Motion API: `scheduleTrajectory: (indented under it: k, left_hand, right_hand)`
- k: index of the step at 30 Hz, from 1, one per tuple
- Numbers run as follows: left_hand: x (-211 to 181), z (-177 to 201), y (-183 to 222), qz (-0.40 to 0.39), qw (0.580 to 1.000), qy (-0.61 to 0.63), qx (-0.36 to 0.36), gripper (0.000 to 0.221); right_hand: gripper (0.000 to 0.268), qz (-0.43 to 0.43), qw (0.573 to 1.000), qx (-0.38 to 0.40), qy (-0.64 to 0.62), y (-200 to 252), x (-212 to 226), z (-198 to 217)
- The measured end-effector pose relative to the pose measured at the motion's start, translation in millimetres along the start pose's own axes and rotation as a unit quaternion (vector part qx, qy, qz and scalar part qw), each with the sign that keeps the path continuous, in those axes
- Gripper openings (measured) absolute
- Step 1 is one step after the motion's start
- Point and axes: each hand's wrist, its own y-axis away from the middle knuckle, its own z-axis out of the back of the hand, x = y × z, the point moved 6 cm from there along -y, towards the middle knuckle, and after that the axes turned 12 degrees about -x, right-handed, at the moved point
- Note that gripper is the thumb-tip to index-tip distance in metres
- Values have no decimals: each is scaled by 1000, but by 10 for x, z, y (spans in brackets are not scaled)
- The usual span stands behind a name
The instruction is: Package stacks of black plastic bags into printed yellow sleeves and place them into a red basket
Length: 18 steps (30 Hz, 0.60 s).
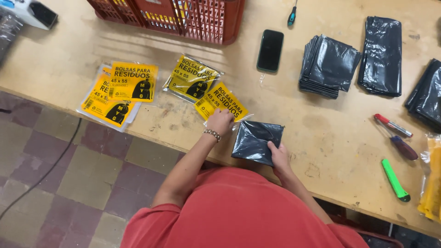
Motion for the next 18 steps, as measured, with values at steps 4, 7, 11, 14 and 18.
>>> scheduleTrajectory:
  k: [4, 7, 11, 14, 18]
  left_hand:
    - [99, 68, 64, 10, 998, 58, -29, 12]
    - [19, 283, 129, -5, 993, 100, -64, 18]
    - [-158, 485, 224, -7, 995, 96, 6, 43]
    - [-140, 232, 190, -22, 997, 59, -45, 16]
    - [-111, 276, 250, -46, 989, 65, -127, 7]
  right_hand:
    - [21, -24, 999, 23, -6, 110, 8, -172]
    - [25, 31, 993, 82, 82, 29, -120, -359]
    - [64, 225, 890, 164, 361, 419, 228, -786]
    - [64, 528, 723, 76, 439, -278, -728, -957]
    - [61, 560, 668, 122, 475, 286, -87, -1067]
